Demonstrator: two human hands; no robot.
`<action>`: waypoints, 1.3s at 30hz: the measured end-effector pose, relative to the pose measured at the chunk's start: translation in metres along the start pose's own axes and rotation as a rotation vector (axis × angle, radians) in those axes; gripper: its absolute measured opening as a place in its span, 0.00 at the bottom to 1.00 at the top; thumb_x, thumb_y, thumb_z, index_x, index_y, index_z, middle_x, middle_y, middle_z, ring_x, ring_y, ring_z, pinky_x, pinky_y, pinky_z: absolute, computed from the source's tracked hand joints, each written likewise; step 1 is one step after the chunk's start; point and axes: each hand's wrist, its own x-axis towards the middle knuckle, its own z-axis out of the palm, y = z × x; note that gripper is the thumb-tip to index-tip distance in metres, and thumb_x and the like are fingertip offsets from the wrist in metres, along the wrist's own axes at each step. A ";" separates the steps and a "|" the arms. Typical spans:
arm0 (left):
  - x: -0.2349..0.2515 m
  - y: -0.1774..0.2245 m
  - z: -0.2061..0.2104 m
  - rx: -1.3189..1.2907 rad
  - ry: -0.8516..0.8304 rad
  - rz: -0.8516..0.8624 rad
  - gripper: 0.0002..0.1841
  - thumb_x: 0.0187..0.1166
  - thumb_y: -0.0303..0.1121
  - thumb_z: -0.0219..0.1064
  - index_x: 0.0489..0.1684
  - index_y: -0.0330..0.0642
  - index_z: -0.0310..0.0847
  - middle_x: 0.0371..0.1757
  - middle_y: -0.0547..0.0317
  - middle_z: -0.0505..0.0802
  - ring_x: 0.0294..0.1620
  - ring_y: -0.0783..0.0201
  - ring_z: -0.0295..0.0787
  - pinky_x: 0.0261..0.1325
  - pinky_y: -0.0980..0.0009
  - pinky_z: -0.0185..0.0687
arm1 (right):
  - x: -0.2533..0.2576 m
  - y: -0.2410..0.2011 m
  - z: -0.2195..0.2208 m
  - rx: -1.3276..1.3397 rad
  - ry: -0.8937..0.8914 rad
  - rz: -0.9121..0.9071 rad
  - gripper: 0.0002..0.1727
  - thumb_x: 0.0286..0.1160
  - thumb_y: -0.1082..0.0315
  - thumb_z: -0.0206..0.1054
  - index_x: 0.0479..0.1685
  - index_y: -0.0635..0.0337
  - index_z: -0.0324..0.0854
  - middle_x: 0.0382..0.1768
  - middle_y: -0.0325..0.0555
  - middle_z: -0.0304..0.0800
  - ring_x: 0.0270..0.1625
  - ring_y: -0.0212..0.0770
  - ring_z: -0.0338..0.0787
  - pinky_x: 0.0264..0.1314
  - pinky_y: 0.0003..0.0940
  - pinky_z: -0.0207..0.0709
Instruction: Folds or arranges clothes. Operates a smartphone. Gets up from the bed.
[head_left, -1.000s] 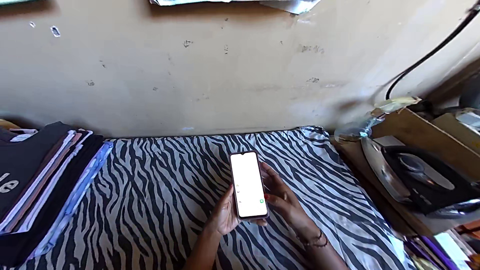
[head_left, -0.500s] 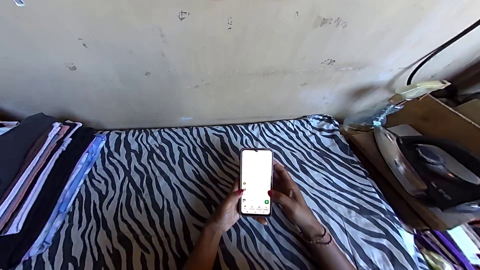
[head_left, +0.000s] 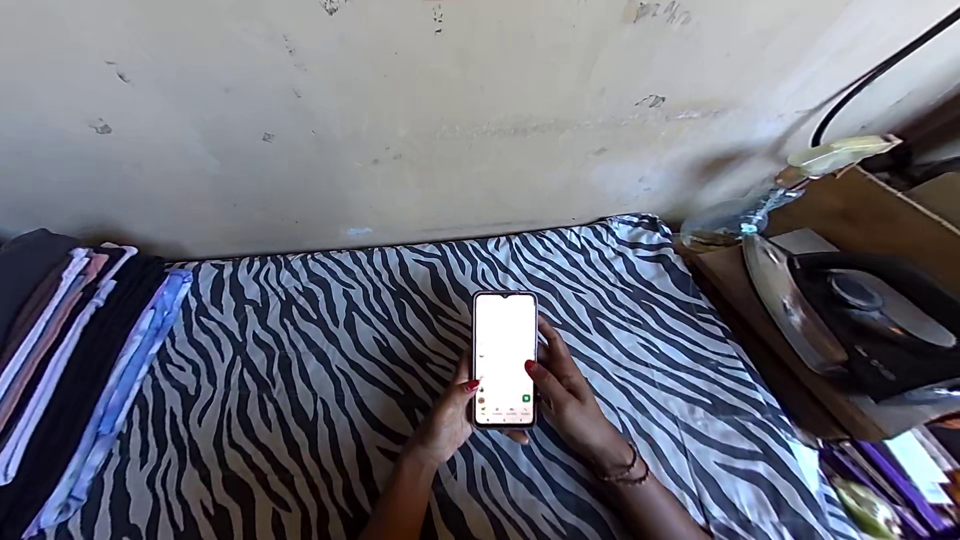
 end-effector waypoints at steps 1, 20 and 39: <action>0.000 0.001 0.001 -0.003 0.003 0.003 0.42 0.79 0.52 0.67 0.86 0.57 0.40 0.72 0.54 0.86 0.64 0.47 0.91 0.50 0.49 0.94 | -0.001 0.000 -0.001 0.021 -0.030 -0.010 0.42 0.83 0.71 0.55 0.90 0.72 0.32 0.74 0.50 0.81 0.69 0.35 0.89 0.73 0.33 0.84; -0.002 -0.001 0.002 0.046 0.044 -0.012 0.48 0.80 0.53 0.65 0.90 0.52 0.29 0.70 0.56 0.86 0.61 0.52 0.93 0.50 0.54 0.95 | -0.001 0.006 0.002 -0.057 -0.026 -0.060 0.55 0.75 0.62 0.65 0.92 0.73 0.25 0.75 0.53 0.80 0.68 0.35 0.89 0.70 0.32 0.86; -0.003 -0.003 0.001 0.086 0.046 -0.047 0.51 0.77 0.56 0.67 0.90 0.52 0.28 0.71 0.53 0.86 0.61 0.49 0.93 0.47 0.52 0.95 | -0.001 0.003 0.008 -0.050 0.123 -0.026 0.36 0.85 0.75 0.48 0.90 0.73 0.36 0.63 0.47 0.89 0.59 0.31 0.93 0.64 0.29 0.89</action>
